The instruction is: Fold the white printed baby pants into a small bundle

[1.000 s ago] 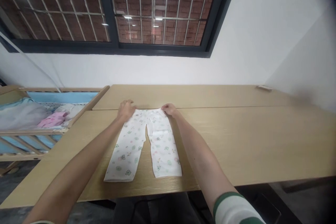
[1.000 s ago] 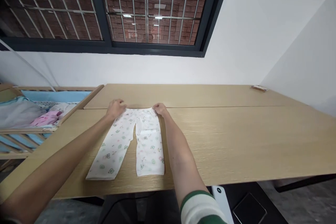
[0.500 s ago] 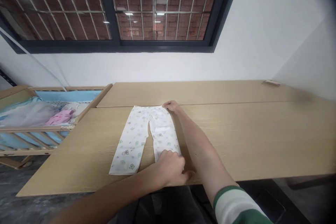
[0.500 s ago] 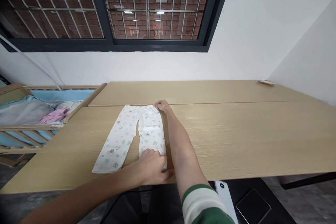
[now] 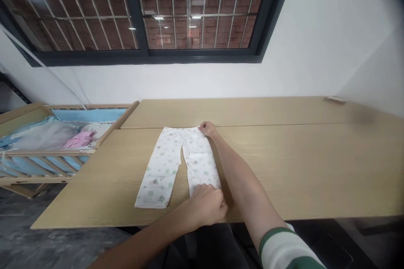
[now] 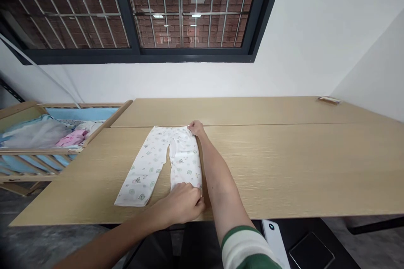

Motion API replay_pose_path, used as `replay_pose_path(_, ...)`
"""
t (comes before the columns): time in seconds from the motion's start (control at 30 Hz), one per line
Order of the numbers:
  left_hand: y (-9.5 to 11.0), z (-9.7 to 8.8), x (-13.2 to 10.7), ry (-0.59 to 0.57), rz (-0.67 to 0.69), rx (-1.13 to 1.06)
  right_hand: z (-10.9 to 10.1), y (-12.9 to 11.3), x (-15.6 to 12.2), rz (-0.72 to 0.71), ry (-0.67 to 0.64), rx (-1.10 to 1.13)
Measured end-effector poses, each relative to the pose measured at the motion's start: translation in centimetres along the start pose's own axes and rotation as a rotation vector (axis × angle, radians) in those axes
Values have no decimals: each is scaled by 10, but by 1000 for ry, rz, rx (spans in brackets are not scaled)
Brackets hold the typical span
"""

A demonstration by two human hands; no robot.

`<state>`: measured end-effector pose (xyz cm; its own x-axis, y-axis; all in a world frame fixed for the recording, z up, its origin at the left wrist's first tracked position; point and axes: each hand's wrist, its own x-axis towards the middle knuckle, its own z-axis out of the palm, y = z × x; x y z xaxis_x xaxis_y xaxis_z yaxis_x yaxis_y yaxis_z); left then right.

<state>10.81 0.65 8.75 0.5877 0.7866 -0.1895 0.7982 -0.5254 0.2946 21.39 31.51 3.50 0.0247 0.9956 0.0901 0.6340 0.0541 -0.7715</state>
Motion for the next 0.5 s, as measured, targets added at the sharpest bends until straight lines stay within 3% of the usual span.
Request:
replay_pose_path(0.17, -5, -5, -4, 18, -30, -127, -4, -5, -6, -25, -7, 2)
replay_pose_path(0.27, -9, -11, -14, 89, -59, -249, -9, -13, -10, -10, -6, 19)
replay_pose_path(0.5, -40, -24, -67, 274, -110, -742, -10, -68, -8, -5, 30, 51)
